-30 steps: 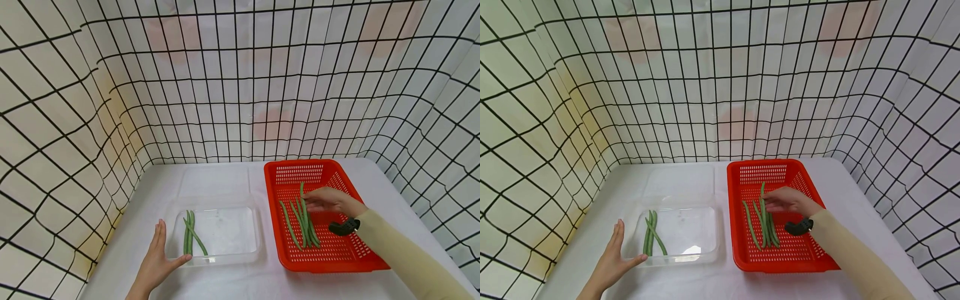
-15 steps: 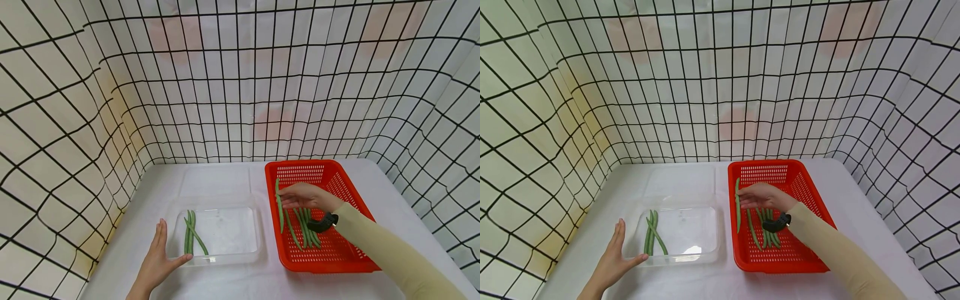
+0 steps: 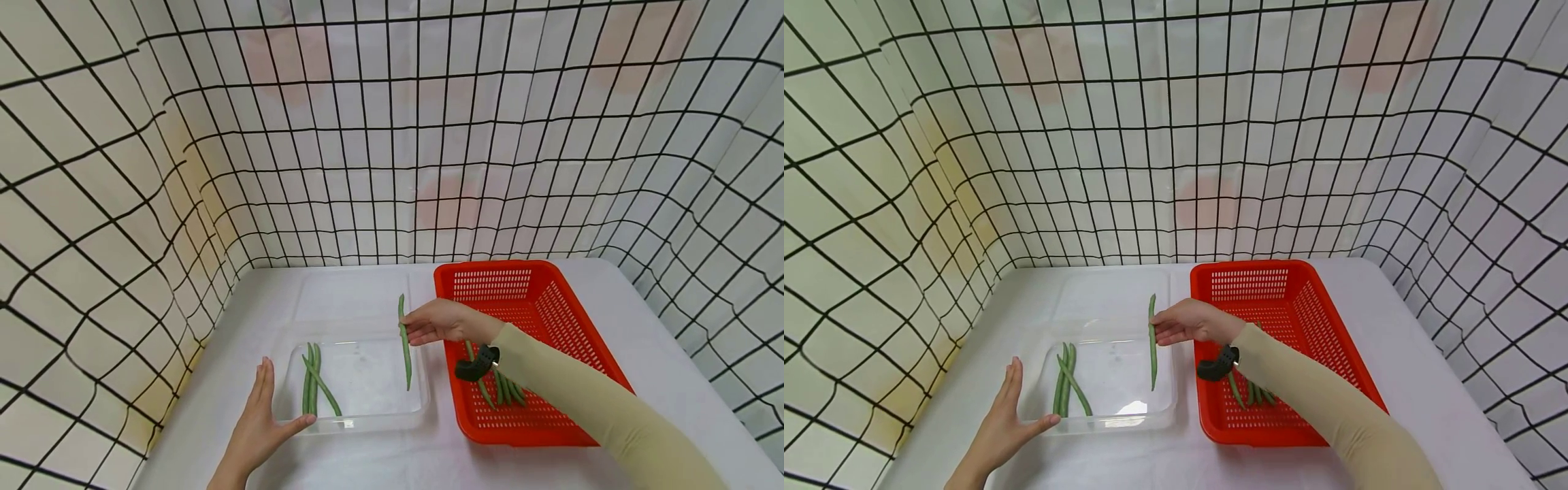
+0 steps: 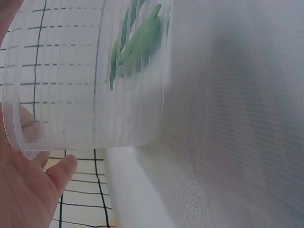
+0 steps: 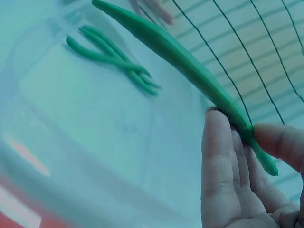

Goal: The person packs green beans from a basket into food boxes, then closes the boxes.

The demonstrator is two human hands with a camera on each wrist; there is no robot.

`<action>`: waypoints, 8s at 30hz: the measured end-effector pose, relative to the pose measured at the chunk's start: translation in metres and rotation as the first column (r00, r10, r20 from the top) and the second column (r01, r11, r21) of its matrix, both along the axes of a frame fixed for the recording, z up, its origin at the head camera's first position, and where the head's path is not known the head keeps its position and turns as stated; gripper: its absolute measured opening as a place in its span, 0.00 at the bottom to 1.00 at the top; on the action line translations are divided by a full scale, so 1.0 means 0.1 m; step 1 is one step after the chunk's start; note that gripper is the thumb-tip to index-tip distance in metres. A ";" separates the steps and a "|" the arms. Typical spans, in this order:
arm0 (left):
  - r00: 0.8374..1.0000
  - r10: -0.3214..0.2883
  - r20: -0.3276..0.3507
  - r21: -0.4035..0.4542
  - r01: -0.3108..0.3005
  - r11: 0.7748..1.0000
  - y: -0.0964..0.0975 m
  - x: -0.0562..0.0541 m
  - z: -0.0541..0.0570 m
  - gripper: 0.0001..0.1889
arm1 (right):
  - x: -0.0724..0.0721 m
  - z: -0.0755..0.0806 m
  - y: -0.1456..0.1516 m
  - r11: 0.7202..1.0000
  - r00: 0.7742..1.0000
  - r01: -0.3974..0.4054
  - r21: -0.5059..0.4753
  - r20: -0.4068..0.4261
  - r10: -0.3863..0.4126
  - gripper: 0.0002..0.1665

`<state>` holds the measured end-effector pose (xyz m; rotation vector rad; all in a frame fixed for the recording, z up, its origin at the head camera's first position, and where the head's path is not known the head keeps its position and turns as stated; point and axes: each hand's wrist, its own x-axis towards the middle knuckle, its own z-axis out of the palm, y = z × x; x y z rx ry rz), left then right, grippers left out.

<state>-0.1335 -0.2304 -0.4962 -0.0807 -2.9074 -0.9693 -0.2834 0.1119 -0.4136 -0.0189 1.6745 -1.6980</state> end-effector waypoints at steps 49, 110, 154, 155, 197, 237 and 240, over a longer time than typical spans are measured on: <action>1.000 0.018 -0.012 0.013 -0.017 1.000 0.01 -0.02 -0.02 0.69 | 0.22 -0.60 -1.18 0.993 1.000 -0.007 0.119 0.025 0.004 0.16; 1.000 -0.005 -0.015 0.024 0.006 1.000 -0.01 0.00 -0.01 0.67 | 0.14 -0.80 1.67 0.776 0.981 0.115 0.620 -0.195 0.011 0.17; 1.000 -0.004 -0.019 0.005 0.004 1.000 -0.01 -0.01 0.01 0.68 | 0.16 -0.52 1.65 0.971 0.971 0.237 0.035 0.027 -0.238 0.19; 1.000 -0.004 -0.018 0.006 0.004 1.000 -0.01 -0.01 0.01 0.68 | 0.15 -0.49 1.60 0.973 0.973 0.231 0.028 0.026 -0.231 0.17; 1.000 0.003 -0.019 0.032 -0.002 0.999 -0.02 -0.01 -0.01 0.68 | 0.26 -0.39 -0.95 0.995 0.997 -0.066 0.076 -0.041 0.069 0.07; 0.997 -0.003 -0.072 0.021 0.004 1.000 -0.02 -0.01 -0.03 0.68 | 0.30 -0.34 -0.79 0.984 0.983 -0.067 0.168 -0.159 0.094 0.13; 0.998 -0.005 -0.058 0.026 0.007 1.000 -0.03 -0.01 -0.03 0.68 | 0.28 -0.23 -0.65 0.985 0.973 -0.075 0.155 -0.205 0.107 0.13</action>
